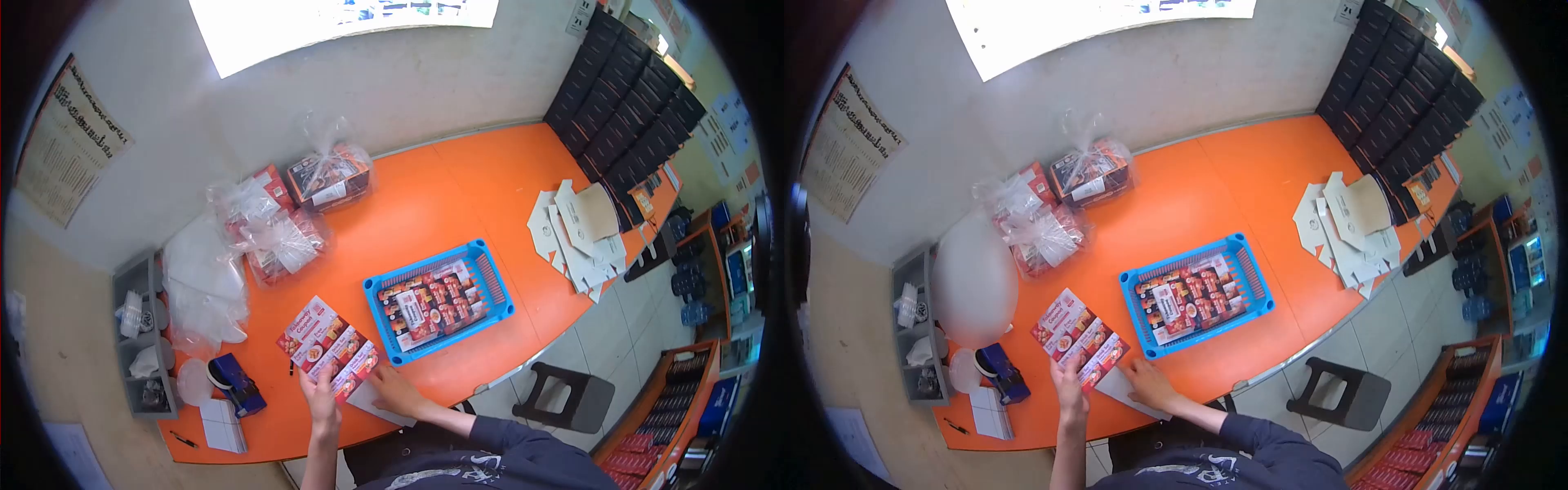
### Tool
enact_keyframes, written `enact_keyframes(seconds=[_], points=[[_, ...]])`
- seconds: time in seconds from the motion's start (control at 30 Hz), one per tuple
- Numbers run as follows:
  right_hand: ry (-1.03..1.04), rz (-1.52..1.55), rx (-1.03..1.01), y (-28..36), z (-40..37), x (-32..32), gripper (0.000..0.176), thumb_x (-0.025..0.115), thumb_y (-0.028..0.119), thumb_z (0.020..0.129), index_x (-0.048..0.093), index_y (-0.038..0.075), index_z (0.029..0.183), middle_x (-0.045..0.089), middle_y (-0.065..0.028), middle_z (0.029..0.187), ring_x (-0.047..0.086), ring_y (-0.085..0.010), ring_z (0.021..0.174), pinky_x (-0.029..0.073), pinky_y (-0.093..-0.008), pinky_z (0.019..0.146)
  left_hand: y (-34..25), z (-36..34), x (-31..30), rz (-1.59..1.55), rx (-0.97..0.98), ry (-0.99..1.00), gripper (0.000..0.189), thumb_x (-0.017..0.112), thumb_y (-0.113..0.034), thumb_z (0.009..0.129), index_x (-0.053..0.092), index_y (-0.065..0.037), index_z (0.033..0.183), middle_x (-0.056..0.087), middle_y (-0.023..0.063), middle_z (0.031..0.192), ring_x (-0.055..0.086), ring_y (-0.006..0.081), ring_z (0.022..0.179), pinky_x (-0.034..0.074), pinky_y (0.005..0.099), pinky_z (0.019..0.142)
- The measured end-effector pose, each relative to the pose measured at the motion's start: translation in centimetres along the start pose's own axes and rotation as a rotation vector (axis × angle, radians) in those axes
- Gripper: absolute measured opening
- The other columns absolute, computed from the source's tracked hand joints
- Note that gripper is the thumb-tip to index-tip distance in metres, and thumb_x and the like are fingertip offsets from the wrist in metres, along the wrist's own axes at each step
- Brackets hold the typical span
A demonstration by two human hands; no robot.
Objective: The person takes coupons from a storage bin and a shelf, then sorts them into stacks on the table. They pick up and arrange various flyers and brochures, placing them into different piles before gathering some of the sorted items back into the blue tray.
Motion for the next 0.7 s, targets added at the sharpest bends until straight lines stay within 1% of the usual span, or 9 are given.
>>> enact_keyframes(seconds=[0.07, 0.17, 0.27, 0.3, 0.37, 0.47, 0.57, 0.6, 0.7], points=[[-0.091, 0.050, -0.043, 2.6, -1.2, -5.3, 0.065, 0.066, 0.019, 0.076, 0.032, 0.004, 0.130, 0.044, -0.0220, 0.120, 0.052, -0.0317, 0.102, 0.044, -0.0379, 0.086, 0.9, -0.7, 1.5, -0.084, 0.041, -0.045, 0.044, 0.048, -0.002, 0.085, 0.031, -0.002, 0.126, 0.050, 0.0125, 0.116, 0.054, 0.0194, 0.102, 0.046, 0.0343, 0.088], [-0.104, 1.262, 0.277, 2.6, -3.9, -12.1, 0.051, 0.064, 0.014, 0.080, 0.040, 0.003, 0.124, 0.048, -0.0156, 0.117, 0.053, -0.0196, 0.100, 0.044, -0.0332, 0.086, 3.0, -3.0, 4.8, -0.039, 0.025, -0.098, 0.047, 0.049, -0.001, 0.086, 0.029, -0.002, 0.128, 0.048, 0.0134, 0.119, 0.053, 0.0207, 0.104, 0.046, 0.0349, 0.088], [-0.415, 1.188, 0.229, 0.3, -5.0, -12.2, 0.043, 0.066, 0.010, 0.080, 0.046, 0.001, 0.116, 0.053, -0.0089, 0.109, 0.053, -0.0117, 0.096, 0.046, -0.0296, 0.083, 7.6, -5.1, 8.6, 0.034, -0.013, 0.037, 0.054, 0.051, 0.000, 0.084, 0.022, -0.005, 0.130, 0.045, 0.0142, 0.121, 0.050, 0.0226, 0.108, 0.045, 0.0362, 0.089], [-0.507, 1.017, 0.324, -1.0, -4.4, -14.0, 0.039, 0.067, 0.006, 0.077, 0.049, -0.001, 0.111, 0.058, -0.0051, 0.100, 0.056, -0.0122, 0.090, 0.047, -0.0280, 0.080, 9.3, -5.6, 9.4, 0.013, -0.060, 0.072, 0.057, 0.052, 0.000, 0.084, 0.021, -0.006, 0.130, 0.043, 0.0147, 0.123, 0.048, 0.0234, 0.110, 0.043, 0.0370, 0.091], [-0.692, 0.983, 0.214, -6.6, -2.6, -16.1, 0.036, 0.068, 0.006, 0.076, 0.050, -0.001, 0.107, 0.060, -0.0054, 0.096, 0.058, -0.0118, 0.085, 0.048, -0.0262, 0.076, 11.0, -5.5, 10.5, 0.104, -0.069, 0.049, 0.064, 0.056, -0.001, 0.081, 0.017, -0.006, 0.132, 0.039, 0.0158, 0.125, 0.045, 0.0252, 0.113, 0.040, 0.0388, 0.093], [-0.378, 0.479, 0.259, -13.4, 0.3, -19.8, 0.044, 0.070, 0.007, 0.072, 0.050, -0.001, 0.110, 0.061, -0.0090, 0.094, 0.059, -0.0140, 0.083, 0.048, -0.0279, 0.073, 12.3, -3.5, 11.3, 0.348, 0.021, -0.007, 0.076, 0.064, -0.009, 0.076, 0.014, -0.004, 0.133, 0.026, 0.0215, 0.128, 0.033, 0.0317, 0.120, 0.029, 0.0442, 0.099], [-0.316, 0.209, 0.268, -14.2, 3.1, -20.2, 0.043, 0.071, 0.010, 0.069, 0.052, 0.000, 0.107, 0.062, -0.0131, 0.092, 0.061, -0.0192, 0.078, 0.048, -0.0302, 0.070, 13.0, -0.7, 12.8, 0.885, 0.361, 0.094, 0.074, 0.064, -0.014, 0.078, 0.017, 0.001, 0.133, 0.027, 0.0226, 0.126, 0.031, 0.0337, 0.119, 0.025, 0.0454, 0.100], [-0.277, 0.154, 0.294, -13.8, 3.6, -20.3, 0.045, 0.072, 0.012, 0.068, 0.053, 0.000, 0.107, 0.063, -0.0167, 0.092, 0.062, -0.0261, 0.078, 0.048, -0.0330, 0.071, 13.4, 0.3, 13.1, 0.942, 0.387, 0.089, 0.080, 0.066, -0.018, 0.074, 0.018, 0.007, 0.132, 0.028, 0.0261, 0.123, 0.029, 0.0384, 0.115, 0.023, 0.0456, 0.099], [-0.388, 0.097, 0.265, -13.1, 4.1, -19.1, 0.048, 0.073, 0.015, 0.067, 0.053, 0.001, 0.108, 0.061, -0.0163, 0.092, 0.060, -0.0294, 0.082, 0.047, -0.0354, 0.073, 15.4, 2.3, 13.3, 1.089, 0.322, 0.015, 0.084, 0.068, -0.017, 0.070, 0.017, 0.007, 0.132, 0.030, 0.0262, 0.120, 0.033, 0.0403, 0.110, 0.026, 0.0453, 0.096]])
Point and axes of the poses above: each hand's wrist, its own z-axis towards the middle knuckle, its own x-axis out of the palm, y = z × x, the point moved 1 cm from there along z, towards the middle knuckle
